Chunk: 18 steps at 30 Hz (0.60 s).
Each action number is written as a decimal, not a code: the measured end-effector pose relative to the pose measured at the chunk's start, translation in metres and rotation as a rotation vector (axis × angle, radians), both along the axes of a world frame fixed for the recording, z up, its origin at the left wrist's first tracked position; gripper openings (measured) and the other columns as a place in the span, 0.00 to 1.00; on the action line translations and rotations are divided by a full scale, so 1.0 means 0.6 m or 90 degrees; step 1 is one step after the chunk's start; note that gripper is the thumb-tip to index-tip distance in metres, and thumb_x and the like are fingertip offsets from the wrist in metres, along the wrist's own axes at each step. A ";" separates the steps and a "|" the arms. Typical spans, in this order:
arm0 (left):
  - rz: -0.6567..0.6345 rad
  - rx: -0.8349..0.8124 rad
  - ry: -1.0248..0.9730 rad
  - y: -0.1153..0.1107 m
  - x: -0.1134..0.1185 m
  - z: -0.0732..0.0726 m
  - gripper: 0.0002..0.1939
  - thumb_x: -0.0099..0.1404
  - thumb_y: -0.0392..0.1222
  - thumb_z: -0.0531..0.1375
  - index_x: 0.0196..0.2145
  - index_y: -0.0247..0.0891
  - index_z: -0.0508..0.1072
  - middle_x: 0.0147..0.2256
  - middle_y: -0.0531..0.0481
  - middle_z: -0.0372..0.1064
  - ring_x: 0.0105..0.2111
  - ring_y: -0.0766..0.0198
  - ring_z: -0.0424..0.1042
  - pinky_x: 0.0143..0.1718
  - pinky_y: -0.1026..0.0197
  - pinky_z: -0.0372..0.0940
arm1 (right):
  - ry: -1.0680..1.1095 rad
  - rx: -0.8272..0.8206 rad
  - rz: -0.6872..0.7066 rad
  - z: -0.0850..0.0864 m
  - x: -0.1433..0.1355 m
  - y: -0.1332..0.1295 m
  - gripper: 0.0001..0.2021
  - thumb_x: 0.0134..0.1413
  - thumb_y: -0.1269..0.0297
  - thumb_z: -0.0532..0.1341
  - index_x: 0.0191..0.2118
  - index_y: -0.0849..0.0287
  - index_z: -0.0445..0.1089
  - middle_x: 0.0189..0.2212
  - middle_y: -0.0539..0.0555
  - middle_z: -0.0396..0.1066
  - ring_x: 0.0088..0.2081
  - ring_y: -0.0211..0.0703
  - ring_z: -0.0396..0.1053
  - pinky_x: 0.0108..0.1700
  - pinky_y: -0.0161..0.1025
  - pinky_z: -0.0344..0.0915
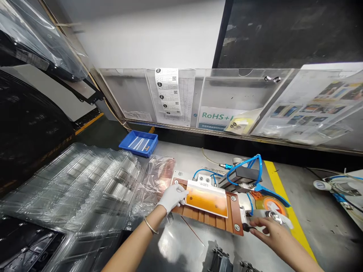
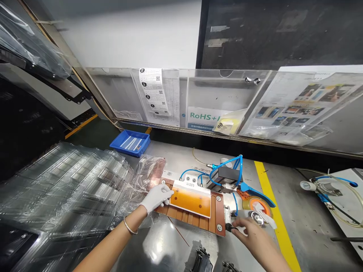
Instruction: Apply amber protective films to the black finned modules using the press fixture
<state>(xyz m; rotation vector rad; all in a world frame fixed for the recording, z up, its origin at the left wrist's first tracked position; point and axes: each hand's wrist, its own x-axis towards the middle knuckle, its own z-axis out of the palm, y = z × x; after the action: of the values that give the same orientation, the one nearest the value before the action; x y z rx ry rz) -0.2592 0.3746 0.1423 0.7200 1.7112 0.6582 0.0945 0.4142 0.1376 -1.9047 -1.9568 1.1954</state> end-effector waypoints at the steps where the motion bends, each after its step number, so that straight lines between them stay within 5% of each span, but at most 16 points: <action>1: -0.002 -0.003 0.004 0.000 0.001 0.001 0.07 0.68 0.37 0.60 0.32 0.34 0.68 0.21 0.60 0.64 0.18 0.73 0.64 0.18 0.70 0.58 | -0.005 0.015 0.006 -0.003 0.005 -0.005 0.16 0.32 0.45 0.60 0.25 0.50 0.75 0.31 0.55 0.78 0.31 0.55 0.73 0.37 0.48 0.66; 7: -0.032 -0.007 0.060 0.001 0.002 0.008 0.09 0.68 0.42 0.60 0.33 0.34 0.68 0.23 0.59 0.64 0.19 0.72 0.64 0.20 0.68 0.59 | 0.004 0.102 -0.007 -0.013 -0.008 -0.010 0.15 0.39 0.47 0.58 0.29 0.51 0.74 0.29 0.55 0.78 0.33 0.55 0.75 0.38 0.46 0.70; 10: -0.037 0.002 0.129 -0.016 -0.018 0.023 0.12 0.68 0.47 0.59 0.32 0.35 0.68 0.21 0.60 0.62 0.17 0.71 0.60 0.21 0.66 0.58 | 0.005 0.126 -0.034 0.000 -0.005 -0.033 0.21 0.43 0.44 0.58 0.37 0.54 0.74 0.37 0.58 0.78 0.38 0.56 0.75 0.42 0.49 0.70; 14: -0.033 0.050 0.251 -0.094 -0.026 0.048 0.13 0.68 0.51 0.54 0.31 0.41 0.68 0.21 0.57 0.64 0.24 0.64 0.66 0.30 0.61 0.58 | 0.000 0.082 -0.139 0.016 0.033 -0.109 0.31 0.45 0.36 0.54 0.46 0.55 0.73 0.46 0.60 0.75 0.44 0.57 0.74 0.46 0.49 0.71; 18: -0.152 0.034 0.205 -0.205 0.069 0.045 0.13 0.63 0.50 0.56 0.41 0.45 0.76 0.30 0.50 0.73 0.31 0.55 0.72 0.33 0.56 0.61 | 0.020 -0.034 -0.205 0.007 0.067 -0.192 0.33 0.46 0.33 0.54 0.50 0.51 0.72 0.52 0.56 0.73 0.50 0.55 0.71 0.45 0.43 0.71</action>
<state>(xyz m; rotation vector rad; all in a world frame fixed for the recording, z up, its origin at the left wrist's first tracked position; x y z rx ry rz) -0.2180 0.2516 0.1692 1.0965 1.8642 0.4397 0.1346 0.2993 0.1418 -2.1113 -1.5384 1.1838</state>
